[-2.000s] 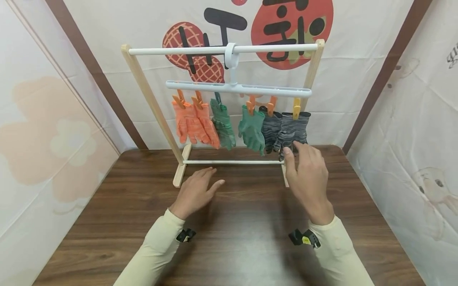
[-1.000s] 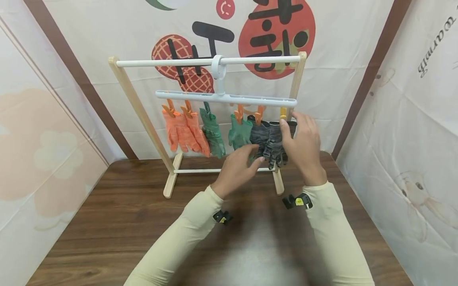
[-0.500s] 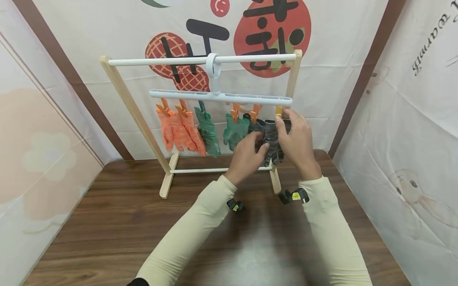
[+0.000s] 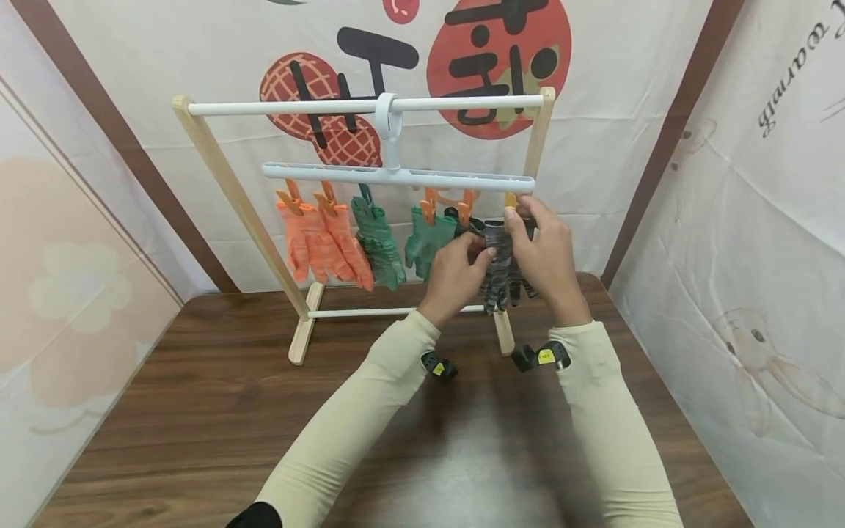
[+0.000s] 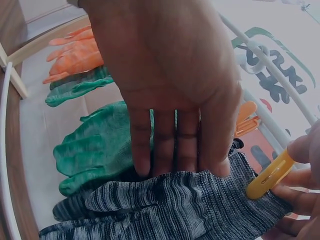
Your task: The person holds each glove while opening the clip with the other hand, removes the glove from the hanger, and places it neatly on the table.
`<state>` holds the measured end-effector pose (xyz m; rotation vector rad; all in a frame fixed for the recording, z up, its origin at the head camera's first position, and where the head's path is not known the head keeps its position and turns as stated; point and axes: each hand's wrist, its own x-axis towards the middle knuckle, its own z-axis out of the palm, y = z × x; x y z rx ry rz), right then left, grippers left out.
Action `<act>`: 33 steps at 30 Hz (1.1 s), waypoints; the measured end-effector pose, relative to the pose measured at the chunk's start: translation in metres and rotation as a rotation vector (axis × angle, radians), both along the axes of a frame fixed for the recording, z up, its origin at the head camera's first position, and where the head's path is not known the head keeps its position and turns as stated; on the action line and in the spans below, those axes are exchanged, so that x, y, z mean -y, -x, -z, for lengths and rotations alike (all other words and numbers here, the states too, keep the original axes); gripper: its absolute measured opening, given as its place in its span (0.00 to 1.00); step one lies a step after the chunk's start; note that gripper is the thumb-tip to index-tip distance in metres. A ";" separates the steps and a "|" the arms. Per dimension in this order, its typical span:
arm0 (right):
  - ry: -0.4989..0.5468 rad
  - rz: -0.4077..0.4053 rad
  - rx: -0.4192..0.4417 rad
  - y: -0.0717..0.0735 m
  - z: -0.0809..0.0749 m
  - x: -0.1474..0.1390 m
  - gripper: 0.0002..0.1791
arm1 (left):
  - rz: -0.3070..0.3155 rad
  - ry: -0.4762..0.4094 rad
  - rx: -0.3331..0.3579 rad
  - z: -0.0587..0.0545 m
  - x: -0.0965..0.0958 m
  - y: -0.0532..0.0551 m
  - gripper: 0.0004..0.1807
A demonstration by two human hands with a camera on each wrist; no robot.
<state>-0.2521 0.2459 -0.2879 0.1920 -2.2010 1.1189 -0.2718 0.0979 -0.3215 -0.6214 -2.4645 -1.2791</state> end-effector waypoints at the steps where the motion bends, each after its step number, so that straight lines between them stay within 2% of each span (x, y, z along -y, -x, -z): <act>1: 0.006 -0.006 0.005 0.000 0.000 0.000 0.24 | -0.004 -0.013 -0.001 0.000 -0.001 0.001 0.12; 7: 0.082 -0.043 0.049 -0.003 -0.003 0.002 0.23 | -0.032 -0.035 0.005 -0.001 -0.003 0.002 0.09; 12: 0.143 -0.072 0.058 -0.001 -0.003 0.001 0.23 | -0.030 -0.040 0.008 -0.001 -0.003 0.002 0.08; 21: 0.169 -0.048 0.048 0.004 0.000 0.001 0.25 | -0.012 -0.058 -0.005 0.002 0.000 0.002 0.08; 33: 0.220 -0.015 0.028 0.005 -0.001 0.006 0.23 | 0.020 -0.089 0.013 0.005 0.001 -0.001 0.06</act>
